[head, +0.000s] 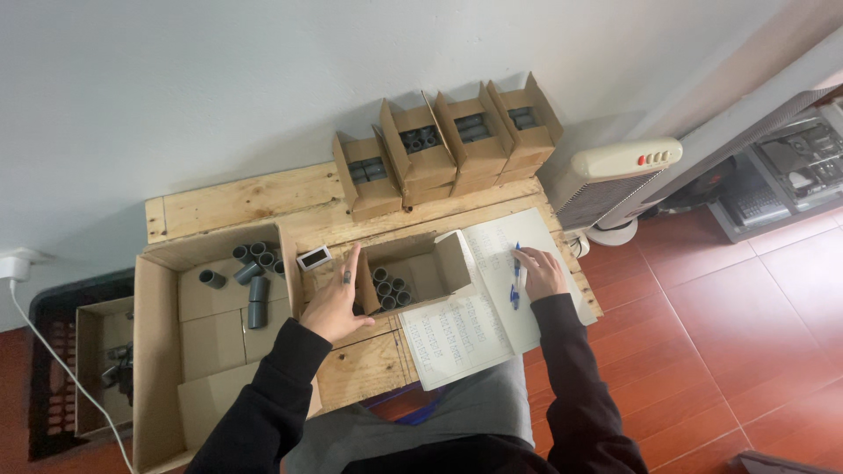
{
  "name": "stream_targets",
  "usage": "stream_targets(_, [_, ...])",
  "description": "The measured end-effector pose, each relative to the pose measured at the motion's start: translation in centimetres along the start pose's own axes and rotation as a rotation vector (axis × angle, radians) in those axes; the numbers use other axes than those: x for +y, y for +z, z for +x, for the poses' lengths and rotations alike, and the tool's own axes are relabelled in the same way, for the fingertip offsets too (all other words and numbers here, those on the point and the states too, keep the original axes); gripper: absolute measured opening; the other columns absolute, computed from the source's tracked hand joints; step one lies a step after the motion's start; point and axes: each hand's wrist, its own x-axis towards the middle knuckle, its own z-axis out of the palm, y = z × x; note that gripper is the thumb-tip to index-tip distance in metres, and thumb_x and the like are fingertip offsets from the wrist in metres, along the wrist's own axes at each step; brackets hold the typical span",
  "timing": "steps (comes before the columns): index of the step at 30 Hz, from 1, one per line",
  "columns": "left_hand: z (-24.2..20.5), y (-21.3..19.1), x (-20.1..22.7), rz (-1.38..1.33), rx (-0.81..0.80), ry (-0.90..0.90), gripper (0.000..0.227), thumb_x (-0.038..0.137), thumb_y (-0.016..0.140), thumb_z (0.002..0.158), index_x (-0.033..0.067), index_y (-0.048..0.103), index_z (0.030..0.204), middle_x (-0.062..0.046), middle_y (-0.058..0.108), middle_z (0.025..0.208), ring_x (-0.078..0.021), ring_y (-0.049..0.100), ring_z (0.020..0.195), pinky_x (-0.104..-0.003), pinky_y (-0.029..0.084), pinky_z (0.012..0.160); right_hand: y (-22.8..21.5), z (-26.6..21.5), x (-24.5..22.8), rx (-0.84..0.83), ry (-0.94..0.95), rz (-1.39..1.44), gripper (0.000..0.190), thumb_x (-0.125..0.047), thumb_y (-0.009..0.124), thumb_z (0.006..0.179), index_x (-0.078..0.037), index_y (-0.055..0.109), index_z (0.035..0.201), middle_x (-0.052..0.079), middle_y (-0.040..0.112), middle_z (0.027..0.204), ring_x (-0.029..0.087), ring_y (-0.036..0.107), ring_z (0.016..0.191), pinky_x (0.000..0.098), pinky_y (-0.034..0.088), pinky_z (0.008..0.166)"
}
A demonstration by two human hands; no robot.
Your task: The person repeatedly picks up small gray pipe fittings from a cardboard box, measures their length with a yellow tape measure, and records the measurements in a notebook. The person handles each fitting one at a time, measures it, writes down the value, and places the fitting back into the box.
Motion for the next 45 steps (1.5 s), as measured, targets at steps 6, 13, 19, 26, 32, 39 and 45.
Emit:
stream_targets(6, [-0.5,-0.3,0.5,0.031,-0.009,-0.007,0.137,0.022,0.088,0.080,0.0188,-0.025,0.158,-0.035,0.023,0.154,-0.0482,0.044,0.137,-0.058,0.045,0.109,-1.1,0.0,-0.2,0.022,0.007,0.074,0.047,-0.004,0.045,0.096,-0.027,0.064,0.132,0.009,0.068,0.117,0.035,0.068,0.108,0.0483,0.056,0.094])
stream_targets(13, [2.0,3.3,-3.6,0.077,0.039,0.008,0.146,0.024,0.093,0.071,0.0230,-0.024,0.159,-0.030,0.021,0.158,-0.0472,0.041,0.139,-0.064,0.036,0.111,-3.6,0.4,-1.8,-0.044,0.085,0.170,0.051,-0.002,0.045,0.095,-0.026,0.063,0.136,0.009,0.068,0.118,0.036,0.068,0.107,0.0476,0.056,0.097])
stream_targets(19, [-4.8,-2.1,-3.3,-0.004,0.225,0.047,0.121,0.018,0.084,0.079,0.0183,-0.003,0.162,-0.032,0.023,0.154,-0.0487,0.045,0.135,-0.062,0.047,0.105,-6.9,2.3,-4.9,0.024,0.192,0.486,0.047,0.008,0.047,0.094,-0.011,0.065,0.133,0.018,0.069,0.114,0.038,0.069,0.105,0.0456,0.057,0.091])
stream_targets(26, [-7.7,-0.9,-12.1,0.216,0.209,-0.213,0.045,0.033,0.062,0.095,0.0231,0.056,0.139,-0.009,0.057,0.132,-0.0276,0.067,0.118,-0.036,0.057,0.095,-7.6,5.1,-9.0,0.071,0.234,0.835,0.043,0.009,0.056,0.095,-0.013,0.068,0.130,0.009,0.072,0.108,0.021,0.072,0.091,0.0319,0.058,0.082])
stream_targets(32, [-4.6,6.7,-17.1,0.280,-0.023,-0.237,0.045,0.012,0.066,0.086,0.0076,0.063,0.131,-0.019,0.057,0.139,-0.0355,0.063,0.121,-0.048,0.056,0.095,-7.6,7.6,-14.7,0.040,0.118,0.886,0.037,0.008,0.059,0.094,-0.011,0.071,0.123,0.010,0.073,0.104,0.021,0.074,0.086,0.0318,0.060,0.077])
stream_targets(39, [-2.7,8.9,-20.7,0.378,0.012,-0.251,0.029,0.009,0.064,0.085,0.0089,0.073,0.113,-0.015,0.072,0.116,-0.0350,0.074,0.098,-0.050,0.062,0.076,-9.0,8.6,-18.7,-0.018,0.017,0.961,0.034,0.003,0.060,0.095,-0.010,0.071,0.124,0.010,0.072,0.107,0.020,0.074,0.087,0.0320,0.060,0.076])
stream_targets(45, [-8.6,-3.3,-7.3,0.157,0.395,-0.120,0.026,0.022,0.060,0.097,0.0219,0.063,0.122,-0.006,0.064,0.120,-0.0311,0.072,0.101,-0.044,0.063,0.080,-7.5,7.2,-23.1,-0.135,-0.060,1.047,0.027,-0.002,0.064,0.095,-0.008,0.074,0.119,0.014,0.074,0.102,0.028,0.075,0.085,0.0383,0.061,0.076])
